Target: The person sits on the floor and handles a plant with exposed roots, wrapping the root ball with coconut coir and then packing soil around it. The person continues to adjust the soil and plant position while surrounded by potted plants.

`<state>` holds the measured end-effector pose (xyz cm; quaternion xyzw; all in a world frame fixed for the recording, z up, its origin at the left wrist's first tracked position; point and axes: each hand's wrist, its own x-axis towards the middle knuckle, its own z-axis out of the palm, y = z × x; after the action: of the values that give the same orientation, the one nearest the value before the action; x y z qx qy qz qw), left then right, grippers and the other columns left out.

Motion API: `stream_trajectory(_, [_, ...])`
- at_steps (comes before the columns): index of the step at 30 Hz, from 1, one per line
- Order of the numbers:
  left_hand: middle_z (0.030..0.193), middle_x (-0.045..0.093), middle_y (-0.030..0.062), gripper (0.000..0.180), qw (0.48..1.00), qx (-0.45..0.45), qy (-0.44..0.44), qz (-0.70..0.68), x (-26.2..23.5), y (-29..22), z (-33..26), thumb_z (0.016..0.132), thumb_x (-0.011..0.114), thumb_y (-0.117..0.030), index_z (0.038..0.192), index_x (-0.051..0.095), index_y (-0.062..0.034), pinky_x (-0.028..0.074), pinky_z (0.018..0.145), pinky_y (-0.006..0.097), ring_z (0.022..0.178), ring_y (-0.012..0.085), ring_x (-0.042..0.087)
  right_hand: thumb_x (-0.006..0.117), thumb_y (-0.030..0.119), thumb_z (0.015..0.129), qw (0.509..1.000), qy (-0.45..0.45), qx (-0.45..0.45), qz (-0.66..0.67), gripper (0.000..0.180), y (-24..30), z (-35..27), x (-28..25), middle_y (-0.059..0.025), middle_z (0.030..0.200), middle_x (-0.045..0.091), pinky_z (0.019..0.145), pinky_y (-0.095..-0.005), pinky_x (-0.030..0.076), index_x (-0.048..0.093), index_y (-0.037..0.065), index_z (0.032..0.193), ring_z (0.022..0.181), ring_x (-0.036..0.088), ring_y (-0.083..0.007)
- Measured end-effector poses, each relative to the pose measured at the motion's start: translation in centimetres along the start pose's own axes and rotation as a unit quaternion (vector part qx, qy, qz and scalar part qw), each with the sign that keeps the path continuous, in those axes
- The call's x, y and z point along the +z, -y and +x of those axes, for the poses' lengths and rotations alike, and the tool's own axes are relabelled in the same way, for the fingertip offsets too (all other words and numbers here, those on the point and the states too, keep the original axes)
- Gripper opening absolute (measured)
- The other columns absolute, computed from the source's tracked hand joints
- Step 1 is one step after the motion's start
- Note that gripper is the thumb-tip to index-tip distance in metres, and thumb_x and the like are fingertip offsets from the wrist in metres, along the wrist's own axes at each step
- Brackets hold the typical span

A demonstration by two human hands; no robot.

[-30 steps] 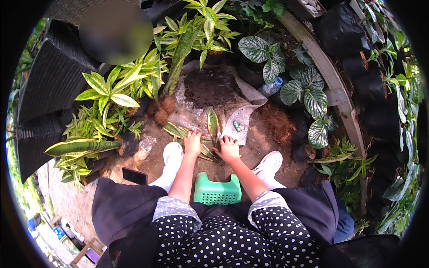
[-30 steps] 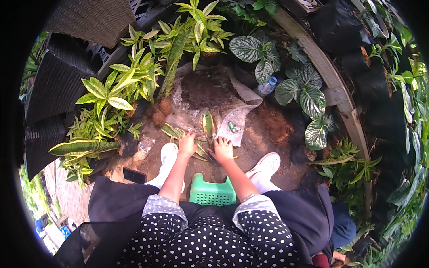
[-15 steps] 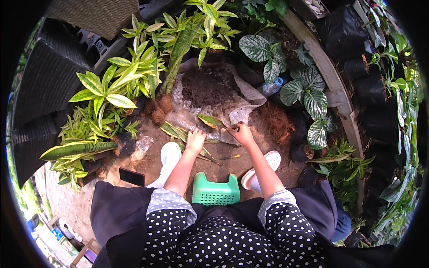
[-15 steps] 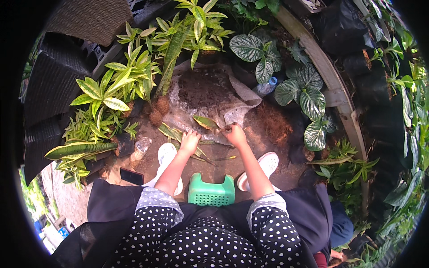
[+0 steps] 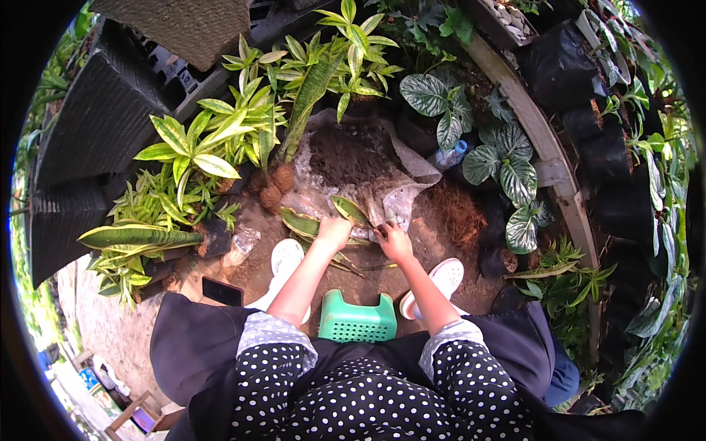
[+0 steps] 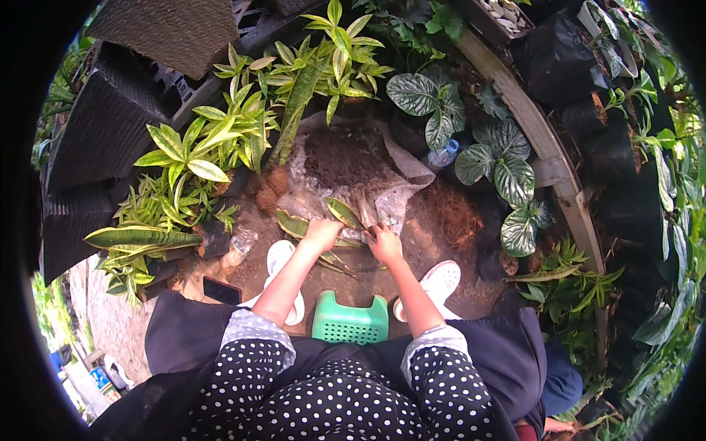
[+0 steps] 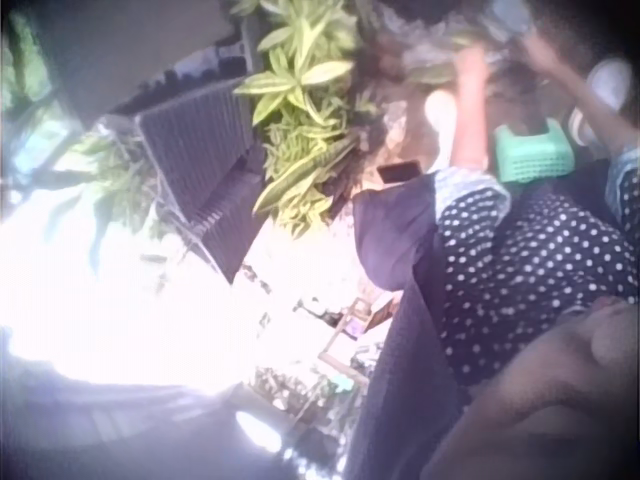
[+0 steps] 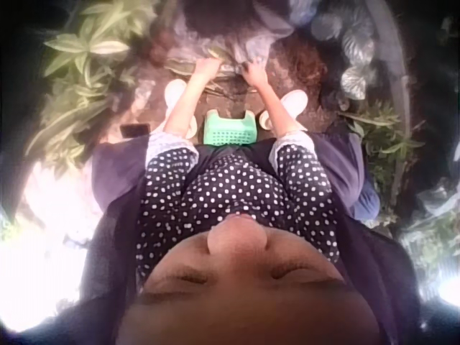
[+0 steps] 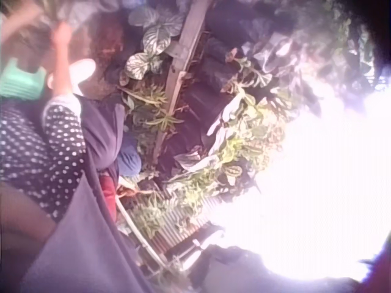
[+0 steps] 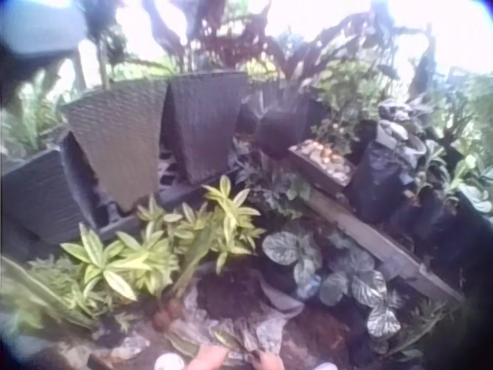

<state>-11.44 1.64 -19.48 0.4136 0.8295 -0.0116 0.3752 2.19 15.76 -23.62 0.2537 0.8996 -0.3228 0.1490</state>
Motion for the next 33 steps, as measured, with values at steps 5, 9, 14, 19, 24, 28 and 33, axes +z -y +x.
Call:
stream_trajectory(5, [0.091,0.065,0.0107,0.021,1.000,0.004,-0.018,-0.021,-1.9,-1.2,-0.6,0.078,0.051,-0.010,0.095,0.062,-0.0138,0.045,0.081,0.046,0.091,0.0269,0.063,0.043,0.051,0.087,0.991,0.089,0.067,0.070,0.049,0.4,-1.8,-1.1,-0.0139,0.088,0.066,0.081,-0.0390,0.047,0.063,0.011,0.107,0.086,0.062,-0.0327])
stream_trajectory(9, [0.093,0.065,0.0128,0.022,0.998,0.025,-0.045,-0.044,-3.7,-1.6,-1.2,0.077,0.052,-0.013,0.096,0.063,-0.0124,0.047,0.081,0.042,0.093,0.0286,0.062,0.050,0.043,0.088,0.937,0.174,0.071,0.293,0.047,-1.2,-1.6,-2.5,-0.0079,0.081,0.066,0.075,-0.0307,0.045,0.063,-0.001,0.100,0.079,0.058,-0.0138])
stream_trajectory(14, [0.104,0.062,0.0158,0.041,0.990,0.031,0.034,-0.130,-7.1,-1.2,-2.3,0.078,0.057,-0.043,0.105,0.063,-0.0116,0.046,0.085,0.039,0.098,0.0318,0.059,0.056,0.038,0.085,0.940,0.136,0.049,0.309,0.042,-1.5,-2.3,-6.5,-0.0025,0.076,0.063,0.068,-0.0284,0.043,0.065,-0.003,0.091,0.070,0.053,-0.0116])
stream_trajectory(19, [0.097,0.064,0.0189,0.066,0.978,-0.012,0.032,-0.207,-8.4,2.0,-3.6,0.083,0.041,-0.064,0.102,0.065,-0.0063,0.045,0.085,0.037,0.092,0.0312,0.060,0.060,0.044,0.082,0.946,0.153,0.061,0.280,0.044,-3.3,-3.5,-11.3,0.0009,0.065,0.058,0.055,-0.0267,0.036,0.069,0.001,0.087,0.059,0.045,-0.0087])
stream_trajectory(24, [0.100,0.064,0.0150,0.058,0.934,-0.011,-0.028,-0.355,-7.8,5.4,-3.8,0.085,0.048,-0.055,0.107,0.061,-0.0030,0.044,0.085,0.036,0.089,0.0274,0.060,0.061,0.044,0.081,0.939,0.155,0.081,0.297,0.041,-4.1,-4.8,-14.7,0.0015,0.061,0.058,0.045,-0.0239,0.031,0.071,0.005,0.084,0.050,0.041,-0.0058])
stream_trajectory(28, [0.096,0.062,0.0060,0.039,0.725,-0.022,-0.322,-0.609,-4.6,7.3,-3.0,0.091,0.048,-0.038,0.109,0.053,-0.0036,0.046,0.071,0.032,0.080,0.0189,0.059,0.062,0.044,0.080,0.943,0.151,0.011,0.297,0.039,-4.7,-5.5,-16.0,0.0037,0.058,0.058,0.043,-0.0228,0.029,0.071,0.007,0.079,0.047,0.039,-0.0042])
stream_trajectory(33, [0.091,0.063,0.0003,0.030,0.491,-0.140,-0.428,-0.746,-0.8,5.5,-2.2,0.093,0.040,-0.040,0.100,0.053,-0.0139,0.040,0.058,0.027,0.071,0.0103,0.054,0.066,0.029,0.080,0.930,0.117,-0.032,0.346,0.032,-2.5,-6.3,-17.0,0.0024,0.076,0.063,0.041,-0.0209,0.029,0.067,0.006,0.101,0.047,0.039,-0.0027])
